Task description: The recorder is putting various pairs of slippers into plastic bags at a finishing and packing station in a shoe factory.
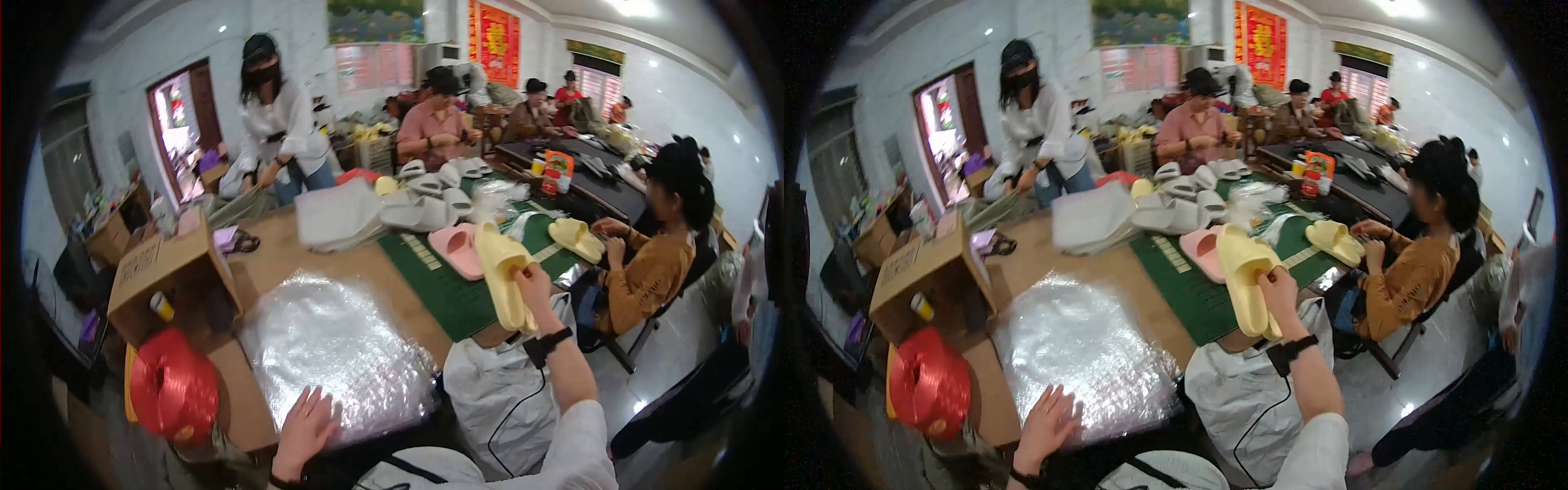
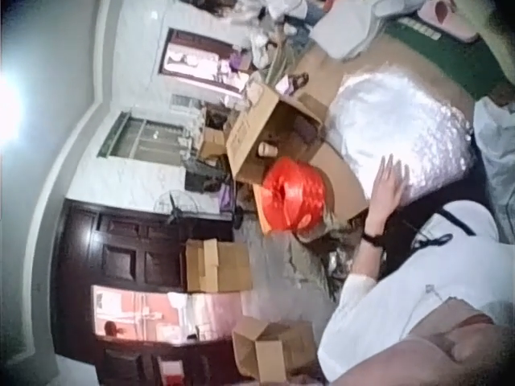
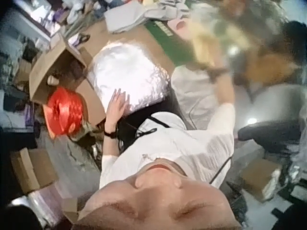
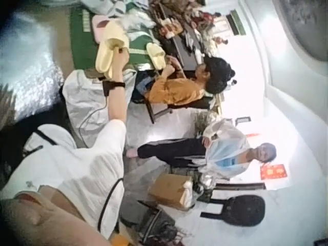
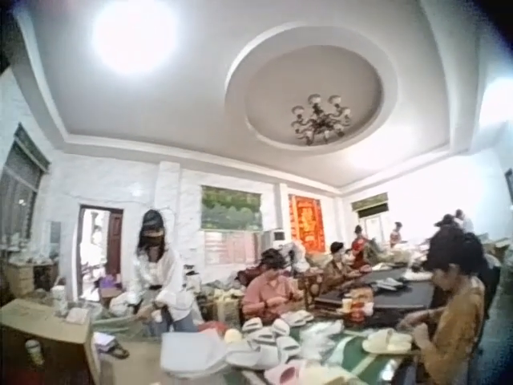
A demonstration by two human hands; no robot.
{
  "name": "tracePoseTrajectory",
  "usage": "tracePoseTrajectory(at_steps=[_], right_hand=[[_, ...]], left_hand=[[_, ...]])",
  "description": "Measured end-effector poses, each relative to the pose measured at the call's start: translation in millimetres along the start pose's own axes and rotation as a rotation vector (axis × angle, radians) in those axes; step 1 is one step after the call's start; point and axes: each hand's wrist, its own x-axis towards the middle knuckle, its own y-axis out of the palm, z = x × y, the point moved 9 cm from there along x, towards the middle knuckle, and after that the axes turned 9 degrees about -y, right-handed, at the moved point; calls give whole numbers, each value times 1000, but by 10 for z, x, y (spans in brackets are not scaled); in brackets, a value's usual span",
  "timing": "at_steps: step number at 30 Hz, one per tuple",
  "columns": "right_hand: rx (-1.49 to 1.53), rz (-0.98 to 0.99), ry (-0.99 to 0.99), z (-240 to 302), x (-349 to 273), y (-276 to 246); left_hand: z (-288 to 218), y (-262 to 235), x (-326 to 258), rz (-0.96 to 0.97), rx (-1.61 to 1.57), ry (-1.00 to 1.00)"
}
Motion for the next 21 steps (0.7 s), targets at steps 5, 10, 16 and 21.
tracePoseTrajectory(at_steps=[5, 10, 16, 21], right_hand=[[505, 298, 33, 1272, -637, 150], [794, 411, 14, 2073, -1615, 441], [780, 450, 80, 1972, -2119, 602], [796, 409, 119, 1898, -2175, 583]], left_hand=[[186, 222, -50, 13, 37, -45], [196, 273, -103, -55, 3, -62], [37, 141, -146, -196, -60, 133], [129, 34, -35, -246, -65, -76]])
